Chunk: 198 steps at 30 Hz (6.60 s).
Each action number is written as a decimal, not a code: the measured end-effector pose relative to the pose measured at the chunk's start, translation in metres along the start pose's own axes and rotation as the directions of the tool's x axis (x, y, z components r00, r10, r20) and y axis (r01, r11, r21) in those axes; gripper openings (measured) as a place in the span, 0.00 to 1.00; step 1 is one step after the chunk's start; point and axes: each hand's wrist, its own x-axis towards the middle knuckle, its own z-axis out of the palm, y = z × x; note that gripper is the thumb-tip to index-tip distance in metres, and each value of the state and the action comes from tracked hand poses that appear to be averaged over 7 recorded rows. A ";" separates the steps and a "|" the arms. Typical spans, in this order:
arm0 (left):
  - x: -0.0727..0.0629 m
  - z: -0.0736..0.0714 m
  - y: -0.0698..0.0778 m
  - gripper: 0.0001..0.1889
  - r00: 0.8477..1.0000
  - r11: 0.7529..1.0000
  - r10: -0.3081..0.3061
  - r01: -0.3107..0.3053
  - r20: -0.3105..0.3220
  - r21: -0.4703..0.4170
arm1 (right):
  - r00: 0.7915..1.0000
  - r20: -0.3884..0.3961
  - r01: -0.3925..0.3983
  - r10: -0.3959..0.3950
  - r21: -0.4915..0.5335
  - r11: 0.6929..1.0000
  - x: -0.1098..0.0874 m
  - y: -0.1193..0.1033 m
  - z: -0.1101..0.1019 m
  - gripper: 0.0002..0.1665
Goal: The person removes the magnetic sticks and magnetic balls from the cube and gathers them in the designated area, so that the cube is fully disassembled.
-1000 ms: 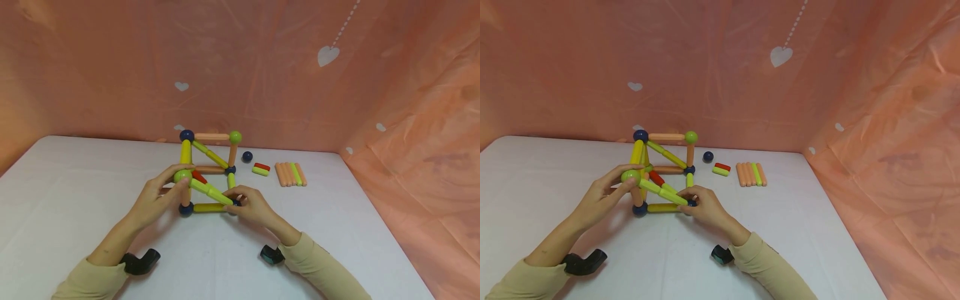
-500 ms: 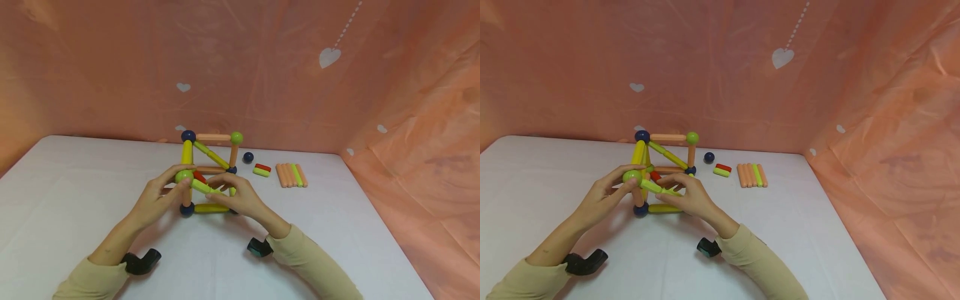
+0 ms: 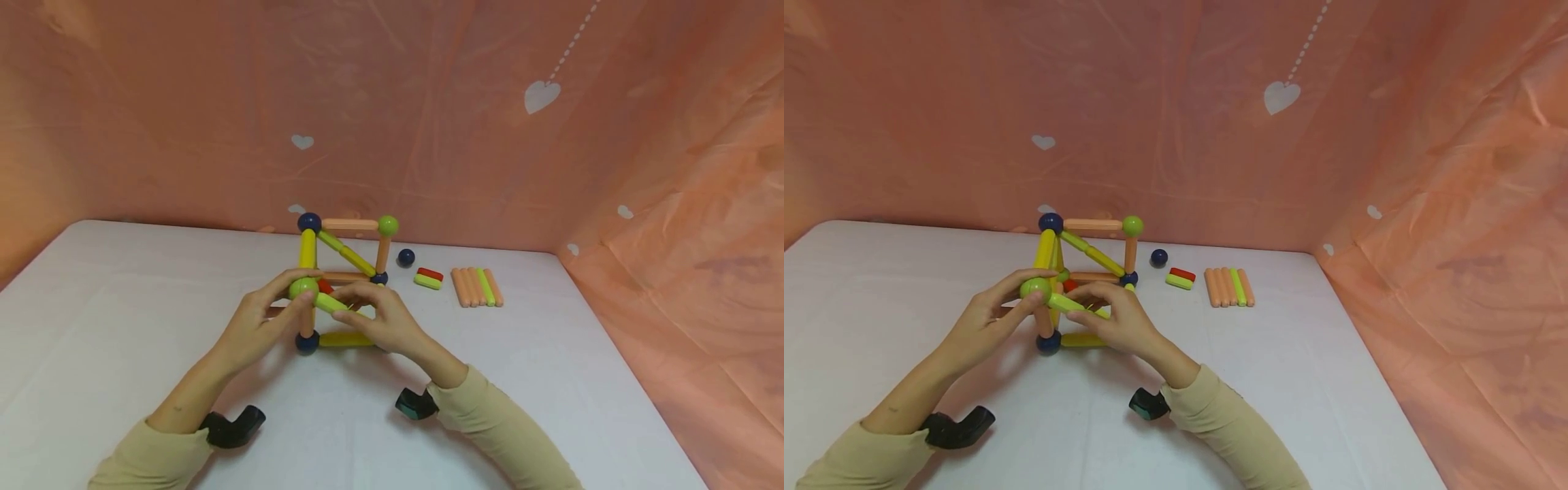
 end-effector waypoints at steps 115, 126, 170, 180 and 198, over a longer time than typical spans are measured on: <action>-0.005 0.000 -0.001 0.16 0.999 1.000 0.030 -0.030 0.014 -0.005 | 0.999 0.031 -0.016 0.026 -0.278 0.961 -0.051 0.048 -0.041 0.09; -0.006 -0.002 0.000 0.16 1.000 1.000 0.019 -0.019 0.016 0.011 | 0.946 -0.253 -0.244 0.201 -0.151 0.958 -0.064 0.064 -0.067 0.16; -0.006 -0.002 0.000 0.16 1.000 1.000 0.017 -0.017 0.019 -0.003 | 0.497 -0.645 -0.346 0.580 0.466 0.814 -0.098 0.101 -0.133 0.21; -0.008 -0.002 0.000 0.16 1.000 1.000 0.020 -0.020 0.013 -0.012 | 0.374 -0.612 -0.344 0.697 0.606 0.717 -0.095 0.108 -0.142 0.23; -0.006 -0.002 0.002 0.16 1.000 1.000 0.008 -0.008 0.017 0.005 | 0.416 -0.543 -0.642 0.729 0.393 0.659 -0.103 0.120 -0.147 0.25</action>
